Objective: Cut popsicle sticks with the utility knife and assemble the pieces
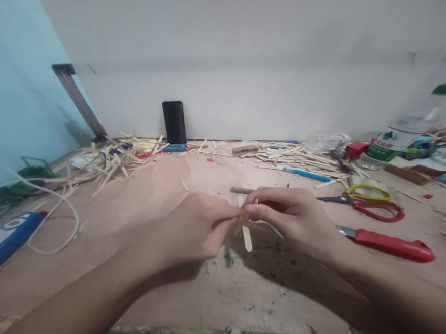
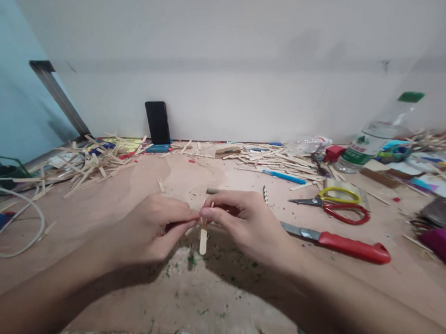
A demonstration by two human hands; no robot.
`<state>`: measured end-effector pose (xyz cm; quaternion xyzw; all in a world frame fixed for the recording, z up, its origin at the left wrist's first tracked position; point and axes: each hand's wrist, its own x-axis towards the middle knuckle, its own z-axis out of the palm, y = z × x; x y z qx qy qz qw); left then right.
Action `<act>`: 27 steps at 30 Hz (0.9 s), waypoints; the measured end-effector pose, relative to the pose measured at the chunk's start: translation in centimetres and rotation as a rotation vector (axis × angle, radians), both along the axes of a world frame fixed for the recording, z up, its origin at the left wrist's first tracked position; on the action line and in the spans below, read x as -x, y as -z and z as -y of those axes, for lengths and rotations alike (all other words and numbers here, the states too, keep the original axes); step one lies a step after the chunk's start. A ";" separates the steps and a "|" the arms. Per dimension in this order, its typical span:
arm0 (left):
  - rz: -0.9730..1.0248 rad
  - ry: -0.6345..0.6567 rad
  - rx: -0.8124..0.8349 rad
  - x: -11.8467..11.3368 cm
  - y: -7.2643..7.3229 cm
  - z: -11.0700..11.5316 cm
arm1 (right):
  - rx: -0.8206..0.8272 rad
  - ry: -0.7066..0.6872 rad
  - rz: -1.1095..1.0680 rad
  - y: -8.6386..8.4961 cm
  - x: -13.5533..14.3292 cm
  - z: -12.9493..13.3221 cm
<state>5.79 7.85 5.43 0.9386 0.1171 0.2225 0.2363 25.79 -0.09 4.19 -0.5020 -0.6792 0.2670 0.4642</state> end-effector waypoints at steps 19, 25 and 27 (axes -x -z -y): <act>0.072 -0.274 0.305 -0.4 0.1 0.5 | 0.200 -0.013 0.017 -0.2 -0.4 -0.2; 0.087 -0.228 0.314 -0.5 -0.1 0.5 | 0.422 -0.147 -0.234 0.2 0.4 -0.4; 0.088 -0.206 0.345 -0.6 -0.1 0.5 | 0.454 -0.143 -0.258 0.2 0.3 -0.4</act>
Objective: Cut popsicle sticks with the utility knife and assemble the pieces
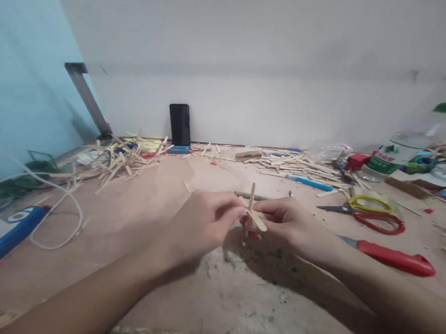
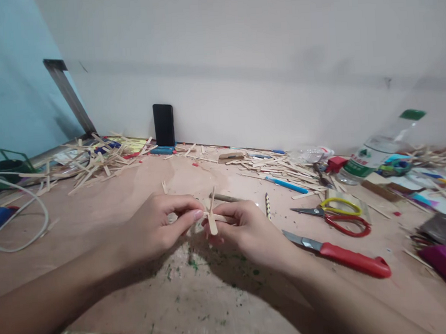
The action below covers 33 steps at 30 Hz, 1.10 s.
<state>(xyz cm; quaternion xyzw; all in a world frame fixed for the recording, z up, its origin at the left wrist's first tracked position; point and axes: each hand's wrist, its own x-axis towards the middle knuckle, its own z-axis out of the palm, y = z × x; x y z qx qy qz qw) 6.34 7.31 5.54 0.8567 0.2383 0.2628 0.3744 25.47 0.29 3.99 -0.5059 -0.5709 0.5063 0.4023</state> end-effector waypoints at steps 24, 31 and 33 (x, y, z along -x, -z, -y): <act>-0.025 -0.076 -0.121 -0.1 0.8 0.1 | -0.145 0.092 0.164 -0.3 -1.0 -0.3; -0.056 -0.038 -0.058 0.1 0.8 0.0 | -0.181 0.049 0.237 -0.2 -1.1 -0.3; -0.058 -0.038 -0.065 0.1 0.8 -0.1 | -0.190 0.058 0.262 -0.1 -1.1 -0.3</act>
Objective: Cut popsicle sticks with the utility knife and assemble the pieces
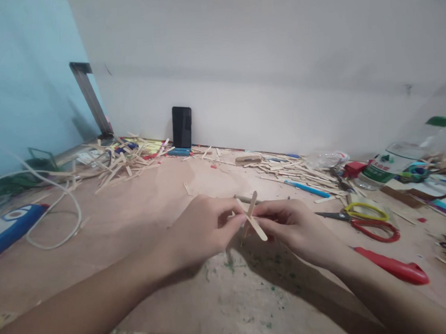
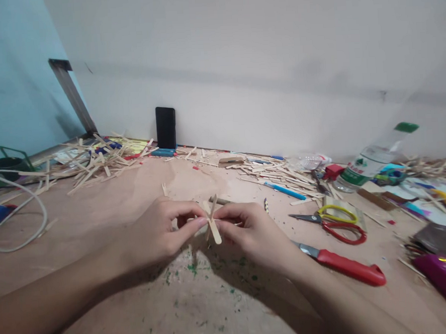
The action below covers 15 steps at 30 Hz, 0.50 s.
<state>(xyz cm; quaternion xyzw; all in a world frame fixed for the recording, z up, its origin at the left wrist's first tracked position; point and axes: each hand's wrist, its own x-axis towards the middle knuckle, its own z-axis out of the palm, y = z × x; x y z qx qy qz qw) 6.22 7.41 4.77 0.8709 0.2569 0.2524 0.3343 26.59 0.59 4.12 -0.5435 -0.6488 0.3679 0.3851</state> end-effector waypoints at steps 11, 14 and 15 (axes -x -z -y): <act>-0.003 -0.007 -0.118 0.0 0.5 -0.4 | -0.073 -0.013 0.026 0.0 0.2 0.1; 0.032 -0.014 -0.171 0.0 0.5 -0.4 | -0.074 -0.049 0.010 0.0 0.2 0.1; 0.050 -0.006 -0.175 0.0 0.5 -0.4 | -0.077 -0.061 0.000 0.0 0.2 0.1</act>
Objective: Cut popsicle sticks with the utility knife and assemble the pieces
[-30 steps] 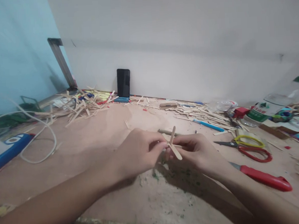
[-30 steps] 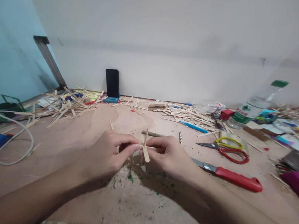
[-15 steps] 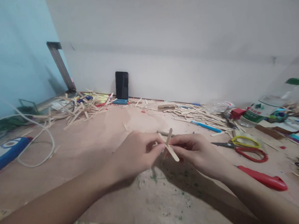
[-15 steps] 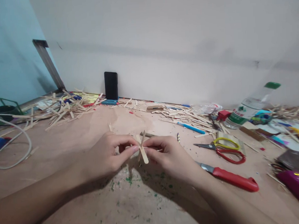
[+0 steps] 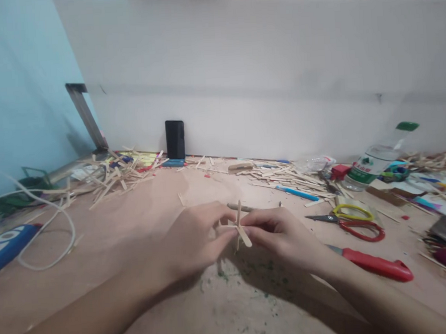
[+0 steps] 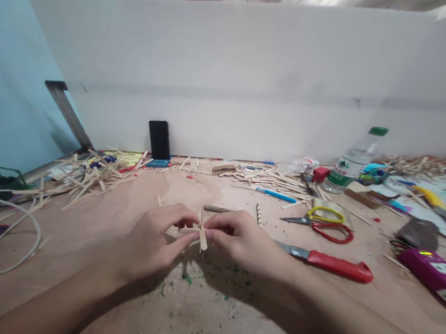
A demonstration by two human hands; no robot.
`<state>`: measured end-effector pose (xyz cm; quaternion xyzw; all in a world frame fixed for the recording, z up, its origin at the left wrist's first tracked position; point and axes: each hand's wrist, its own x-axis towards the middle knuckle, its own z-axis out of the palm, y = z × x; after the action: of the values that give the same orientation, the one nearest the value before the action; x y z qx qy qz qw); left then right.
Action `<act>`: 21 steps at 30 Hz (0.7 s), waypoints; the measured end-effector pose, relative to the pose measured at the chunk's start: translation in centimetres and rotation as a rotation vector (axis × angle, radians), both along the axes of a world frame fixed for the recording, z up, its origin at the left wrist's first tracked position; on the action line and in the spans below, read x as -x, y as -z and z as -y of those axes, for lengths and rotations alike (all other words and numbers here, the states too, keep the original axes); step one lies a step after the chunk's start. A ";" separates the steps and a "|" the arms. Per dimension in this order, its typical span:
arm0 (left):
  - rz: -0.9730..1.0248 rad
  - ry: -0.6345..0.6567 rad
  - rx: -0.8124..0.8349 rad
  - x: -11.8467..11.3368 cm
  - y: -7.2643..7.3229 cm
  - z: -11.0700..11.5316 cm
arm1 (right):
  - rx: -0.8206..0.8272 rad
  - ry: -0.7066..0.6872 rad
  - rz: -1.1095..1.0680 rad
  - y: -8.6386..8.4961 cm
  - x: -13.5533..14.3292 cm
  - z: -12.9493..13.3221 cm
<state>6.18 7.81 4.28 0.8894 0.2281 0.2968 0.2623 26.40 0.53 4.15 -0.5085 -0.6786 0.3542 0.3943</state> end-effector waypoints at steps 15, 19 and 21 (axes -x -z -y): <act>0.195 0.169 0.233 0.5 -1.3 -0.8 | 0.243 -0.128 -0.496 0.3 -1.6 -0.7; 0.140 0.123 0.032 0.2 -0.4 -0.5 | 0.261 -0.137 -0.536 0.7 -1.2 -0.7; 0.132 0.118 -0.067 0.2 -0.2 -0.4 | 0.281 -0.142 -0.559 1.0 -0.9 -0.7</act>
<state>6.00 8.24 4.45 0.8882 0.1474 0.3461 0.2637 27.30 1.18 3.18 -0.3923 -0.5223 0.5971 0.4655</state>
